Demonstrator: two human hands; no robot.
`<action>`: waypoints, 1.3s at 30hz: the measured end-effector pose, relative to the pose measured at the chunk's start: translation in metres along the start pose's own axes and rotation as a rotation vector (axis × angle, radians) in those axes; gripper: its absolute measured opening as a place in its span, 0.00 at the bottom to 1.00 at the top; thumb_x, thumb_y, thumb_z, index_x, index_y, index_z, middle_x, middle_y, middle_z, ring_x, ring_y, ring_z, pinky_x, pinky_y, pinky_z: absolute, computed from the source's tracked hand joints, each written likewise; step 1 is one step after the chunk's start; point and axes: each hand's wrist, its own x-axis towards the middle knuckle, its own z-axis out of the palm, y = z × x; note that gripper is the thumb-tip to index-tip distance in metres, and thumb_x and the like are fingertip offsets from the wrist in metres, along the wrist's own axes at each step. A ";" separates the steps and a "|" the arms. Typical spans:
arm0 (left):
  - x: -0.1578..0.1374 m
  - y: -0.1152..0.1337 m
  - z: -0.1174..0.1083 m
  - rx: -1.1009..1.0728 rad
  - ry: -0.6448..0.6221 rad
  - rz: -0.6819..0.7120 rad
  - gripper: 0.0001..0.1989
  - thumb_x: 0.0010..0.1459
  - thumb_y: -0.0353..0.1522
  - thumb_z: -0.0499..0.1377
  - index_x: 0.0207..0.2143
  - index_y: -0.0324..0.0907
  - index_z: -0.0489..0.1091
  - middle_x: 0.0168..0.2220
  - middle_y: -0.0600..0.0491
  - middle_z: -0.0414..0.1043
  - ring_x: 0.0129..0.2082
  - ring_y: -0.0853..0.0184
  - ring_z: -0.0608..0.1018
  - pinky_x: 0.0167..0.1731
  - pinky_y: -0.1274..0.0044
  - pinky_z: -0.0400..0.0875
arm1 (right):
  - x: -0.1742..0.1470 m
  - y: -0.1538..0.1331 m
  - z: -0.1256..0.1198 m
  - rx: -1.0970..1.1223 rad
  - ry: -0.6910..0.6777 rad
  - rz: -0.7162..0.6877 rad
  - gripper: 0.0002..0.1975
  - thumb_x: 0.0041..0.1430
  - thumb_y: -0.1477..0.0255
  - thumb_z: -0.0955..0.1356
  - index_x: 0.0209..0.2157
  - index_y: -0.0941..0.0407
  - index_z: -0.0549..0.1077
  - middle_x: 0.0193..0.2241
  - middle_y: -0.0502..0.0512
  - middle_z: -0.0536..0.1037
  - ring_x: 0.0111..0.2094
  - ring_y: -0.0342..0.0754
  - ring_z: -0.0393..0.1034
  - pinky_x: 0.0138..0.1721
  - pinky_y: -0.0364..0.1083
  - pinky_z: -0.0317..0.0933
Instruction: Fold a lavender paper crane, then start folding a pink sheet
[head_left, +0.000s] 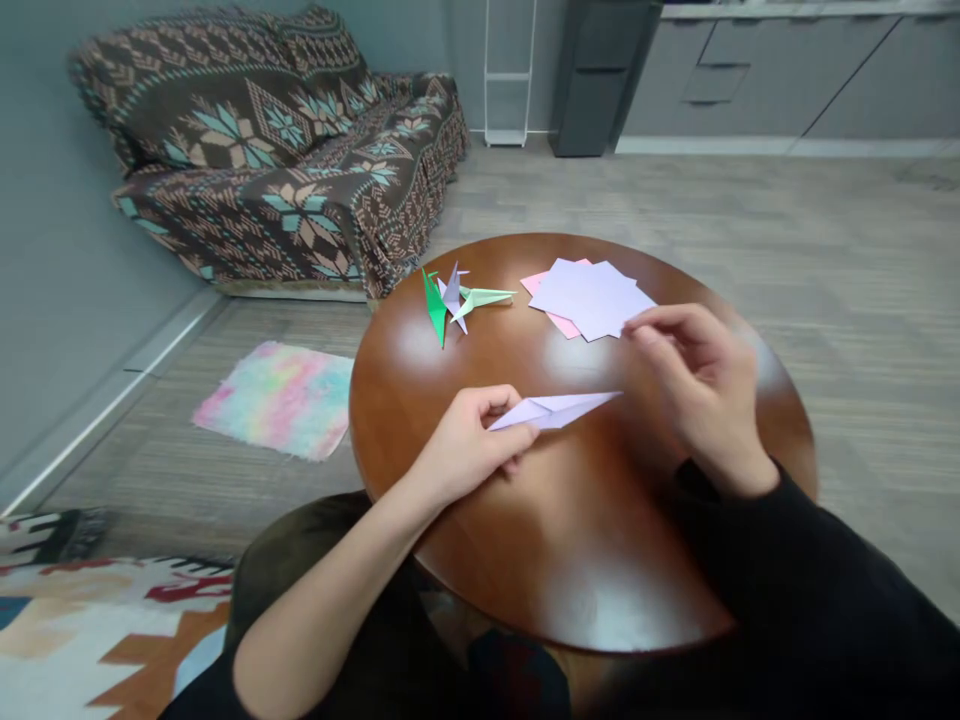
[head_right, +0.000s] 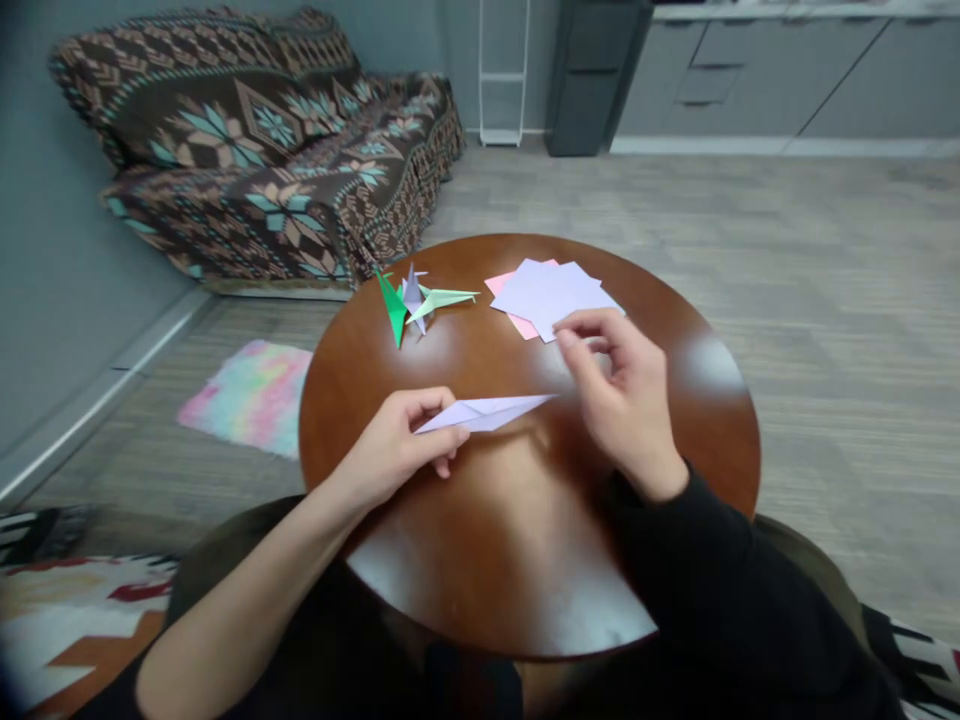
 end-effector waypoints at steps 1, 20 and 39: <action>0.000 0.002 -0.001 0.037 -0.033 -0.007 0.10 0.52 0.32 0.67 0.24 0.40 0.69 0.20 0.58 0.69 0.17 0.74 0.71 0.19 0.83 0.67 | 0.002 -0.004 -0.002 -0.083 -0.233 0.014 0.05 0.60 0.66 0.75 0.37 0.52 0.82 0.36 0.55 0.82 0.40 0.53 0.74 0.43 0.49 0.66; 0.008 -0.007 -0.012 -0.079 0.101 0.060 0.10 0.54 0.35 0.69 0.30 0.38 0.74 0.27 0.54 0.76 0.27 0.71 0.78 0.30 0.80 0.74 | -0.018 0.004 0.045 0.311 -0.719 0.519 0.16 0.59 0.58 0.75 0.28 0.57 0.79 0.23 0.54 0.81 0.23 0.45 0.75 0.27 0.43 0.70; 0.015 -0.010 -0.017 0.105 0.122 0.197 0.08 0.59 0.33 0.65 0.30 0.38 0.73 0.28 0.56 0.74 0.28 0.71 0.75 0.33 0.80 0.70 | -0.029 0.011 0.060 0.326 -0.509 0.339 0.08 0.63 0.67 0.73 0.37 0.56 0.73 0.24 0.45 0.72 0.22 0.39 0.64 0.23 0.41 0.58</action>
